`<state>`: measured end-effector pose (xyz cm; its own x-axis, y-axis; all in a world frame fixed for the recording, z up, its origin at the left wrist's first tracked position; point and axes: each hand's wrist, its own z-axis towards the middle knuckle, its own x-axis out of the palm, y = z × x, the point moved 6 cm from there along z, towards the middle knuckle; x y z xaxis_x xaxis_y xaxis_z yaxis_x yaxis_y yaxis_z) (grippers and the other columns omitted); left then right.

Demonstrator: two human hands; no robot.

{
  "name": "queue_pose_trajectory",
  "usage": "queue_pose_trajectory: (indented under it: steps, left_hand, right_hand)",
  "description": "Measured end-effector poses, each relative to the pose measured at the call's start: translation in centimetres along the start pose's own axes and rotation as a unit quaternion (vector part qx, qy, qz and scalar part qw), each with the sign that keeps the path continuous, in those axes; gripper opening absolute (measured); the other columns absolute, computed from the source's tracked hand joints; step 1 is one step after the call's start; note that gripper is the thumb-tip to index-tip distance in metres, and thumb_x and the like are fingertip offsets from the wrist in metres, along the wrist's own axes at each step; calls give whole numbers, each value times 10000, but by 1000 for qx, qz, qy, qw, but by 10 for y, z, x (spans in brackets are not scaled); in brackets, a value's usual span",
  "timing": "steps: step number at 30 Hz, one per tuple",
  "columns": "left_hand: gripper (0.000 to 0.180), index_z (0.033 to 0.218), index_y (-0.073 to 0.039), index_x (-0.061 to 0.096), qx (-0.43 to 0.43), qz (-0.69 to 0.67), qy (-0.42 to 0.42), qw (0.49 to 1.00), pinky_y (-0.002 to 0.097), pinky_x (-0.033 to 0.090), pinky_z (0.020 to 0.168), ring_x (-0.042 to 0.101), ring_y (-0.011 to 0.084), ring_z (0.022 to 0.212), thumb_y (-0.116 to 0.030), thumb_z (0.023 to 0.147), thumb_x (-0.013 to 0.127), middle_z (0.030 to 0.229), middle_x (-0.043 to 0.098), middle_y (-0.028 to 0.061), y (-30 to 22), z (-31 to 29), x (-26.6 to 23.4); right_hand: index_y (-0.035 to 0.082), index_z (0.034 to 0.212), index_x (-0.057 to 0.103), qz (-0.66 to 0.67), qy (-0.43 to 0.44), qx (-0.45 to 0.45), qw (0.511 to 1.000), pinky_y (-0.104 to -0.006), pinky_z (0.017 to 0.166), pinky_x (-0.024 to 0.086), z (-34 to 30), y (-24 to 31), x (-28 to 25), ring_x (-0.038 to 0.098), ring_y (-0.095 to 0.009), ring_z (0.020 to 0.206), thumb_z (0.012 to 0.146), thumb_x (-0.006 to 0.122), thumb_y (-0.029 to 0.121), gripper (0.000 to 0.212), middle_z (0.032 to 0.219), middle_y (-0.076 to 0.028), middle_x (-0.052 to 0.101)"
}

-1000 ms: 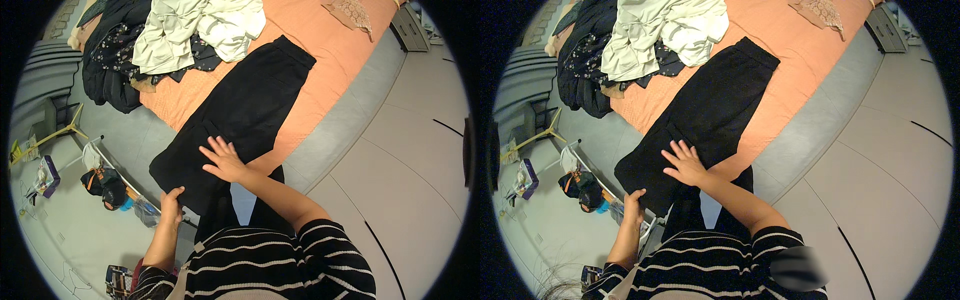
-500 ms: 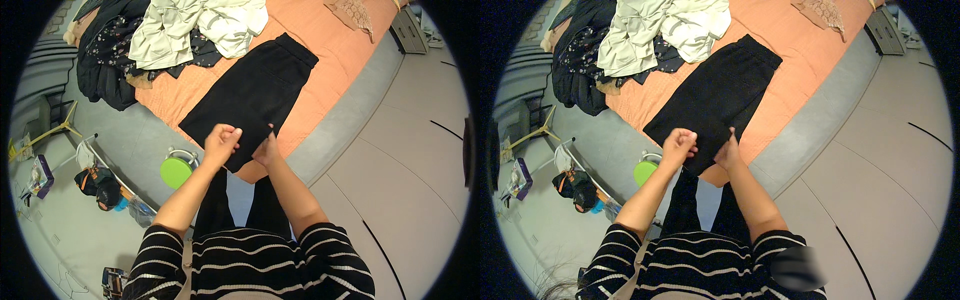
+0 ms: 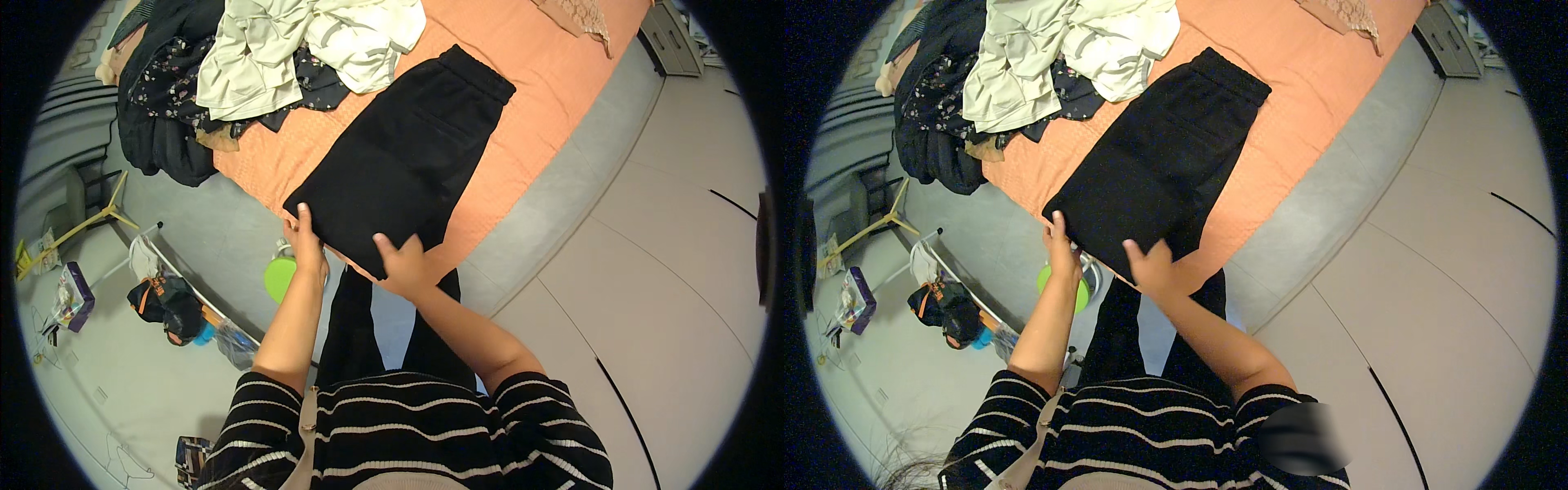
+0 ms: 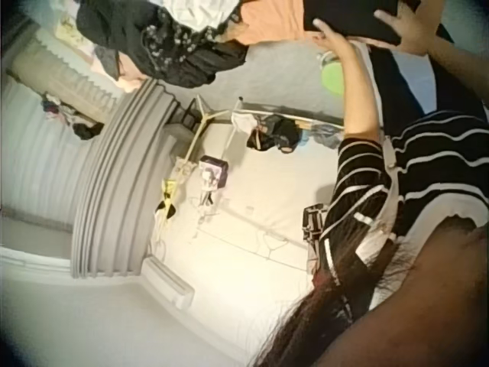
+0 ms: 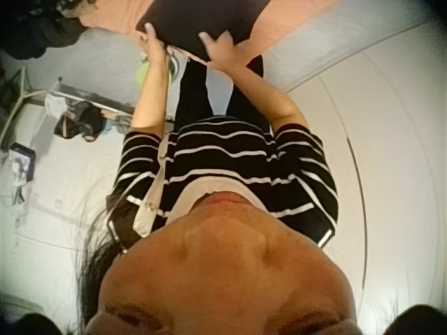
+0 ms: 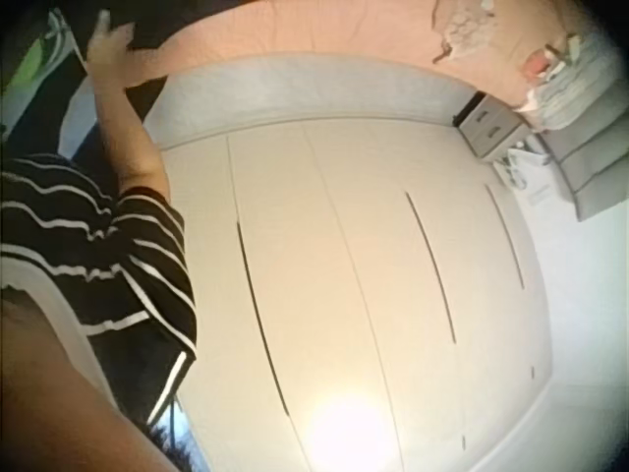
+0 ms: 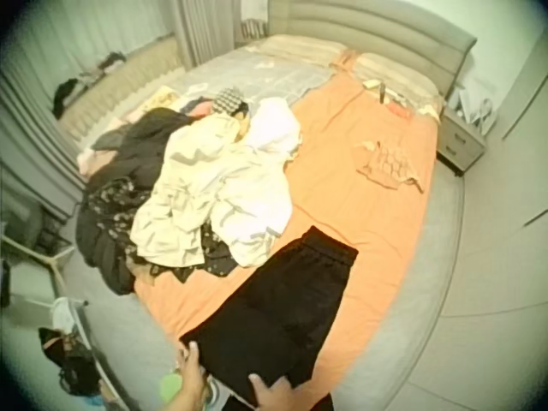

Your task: The person folds a pair of black pants on a bed, smoothing and aligning the fabric before folding it into a compact rectangle. They then pick up a white zip-up jacket, lay it flat, and begin folding it.

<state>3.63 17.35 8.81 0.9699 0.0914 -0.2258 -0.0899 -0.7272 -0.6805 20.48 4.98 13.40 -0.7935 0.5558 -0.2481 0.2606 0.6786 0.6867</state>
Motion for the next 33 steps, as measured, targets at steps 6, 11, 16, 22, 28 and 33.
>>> queue_pose_trajectory:
  steps: [6,11,16,22,28,33]
  left_hand:
    - [921,1438,-54,311,-101,-269,258,922,374,327,1081,438,304,1266,-751,838,350,1411,429,129,-9,1,-83]
    - [929,1369,-81,454,-171,-285,145,932,476,348,1057,454,337,1240,-799,783,387,1383,467,126,2,10,-169]
    - [628,1280,-38,522,-167,-235,196,938,492,394,1016,527,349,1163,-476,842,624,1274,562,149,49,33,-184]
    - [492,1234,-18,536,-217,-274,216,912,487,420,994,545,340,1136,-235,814,672,1238,576,165,47,31,-182]
    - [501,1259,-28,516,-244,-274,241,899,464,390,1027,541,325,1137,-206,815,666,1237,578,147,66,47,-194]
    - [526,1281,-33,501,-223,-253,234,912,460,381,1033,523,319,1172,-287,848,657,1270,565,135,61,51,-195]
  right_hand:
    - [33,996,660,-116,293,-408,857,-422,889,458,-78,36,79,577,-337,984,730,706,204,320,1001,-156,639]
    - [46,988,633,-164,71,-389,904,-437,891,433,-24,26,70,538,-344,998,753,696,234,307,1050,-141,599]
    - [48,1020,624,-256,79,-245,932,-404,861,466,0,-9,102,543,-345,1022,790,704,235,307,1063,-151,594]
    - [28,958,628,-243,95,-64,963,-412,843,479,17,-53,134,570,-357,929,772,724,193,267,874,-148,620]
    - [24,909,594,-331,-58,-224,915,-393,901,428,1,-11,107,471,-355,1095,736,755,144,264,1154,-174,500]
    - [21,1119,455,-208,-10,36,978,-395,910,452,7,-26,127,574,-375,1027,712,768,150,529,1103,-229,584]
